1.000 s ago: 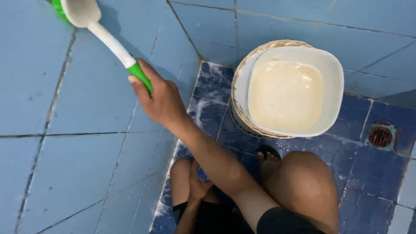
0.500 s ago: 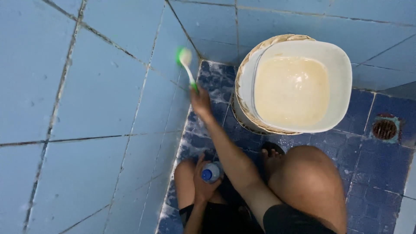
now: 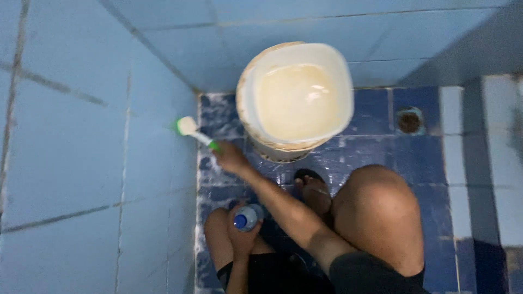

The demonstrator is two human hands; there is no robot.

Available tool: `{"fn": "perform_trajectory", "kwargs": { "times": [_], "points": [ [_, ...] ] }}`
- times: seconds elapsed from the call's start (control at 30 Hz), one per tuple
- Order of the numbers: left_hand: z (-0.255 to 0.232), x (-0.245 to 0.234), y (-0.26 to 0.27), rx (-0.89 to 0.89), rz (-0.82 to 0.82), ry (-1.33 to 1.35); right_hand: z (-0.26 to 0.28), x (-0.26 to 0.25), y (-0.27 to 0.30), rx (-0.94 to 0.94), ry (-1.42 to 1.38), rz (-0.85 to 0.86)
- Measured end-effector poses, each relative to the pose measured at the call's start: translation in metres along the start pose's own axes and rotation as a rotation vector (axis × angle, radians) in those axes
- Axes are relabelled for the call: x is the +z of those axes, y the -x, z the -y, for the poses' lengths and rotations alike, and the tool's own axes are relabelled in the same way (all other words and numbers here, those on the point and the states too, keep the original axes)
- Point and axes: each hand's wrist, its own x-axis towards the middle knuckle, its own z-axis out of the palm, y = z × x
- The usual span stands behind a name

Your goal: Scrubbing the tiled walls of a bathroom using a brush and water from a bottle.

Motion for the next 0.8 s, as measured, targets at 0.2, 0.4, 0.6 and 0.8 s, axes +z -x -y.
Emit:
{"fn": "perform_trajectory", "kwargs": {
  "times": [0.2, 0.4, 0.6, 0.8],
  "points": [
    [-0.019, 0.032, -0.019, 0.098, 0.082, 0.331, 0.166, -0.092, 0.180, -0.311, 0.267, -0.068],
    [-0.054, 0.006, -0.080, 0.420, 0.290, 0.426, 0.181, -0.249, 0.299, -0.771, 0.373, -0.742],
    [-0.288, -0.017, -0.051, 0.247, 0.717, -0.138, 0.116, -0.344, 0.352, -0.537, -0.039, -1.139],
    [-0.278, 0.107, -0.023, -0.044, 0.992, -0.083, -0.077, -0.394, 0.348, 0.036, -0.054, -1.073]
  ]
}}
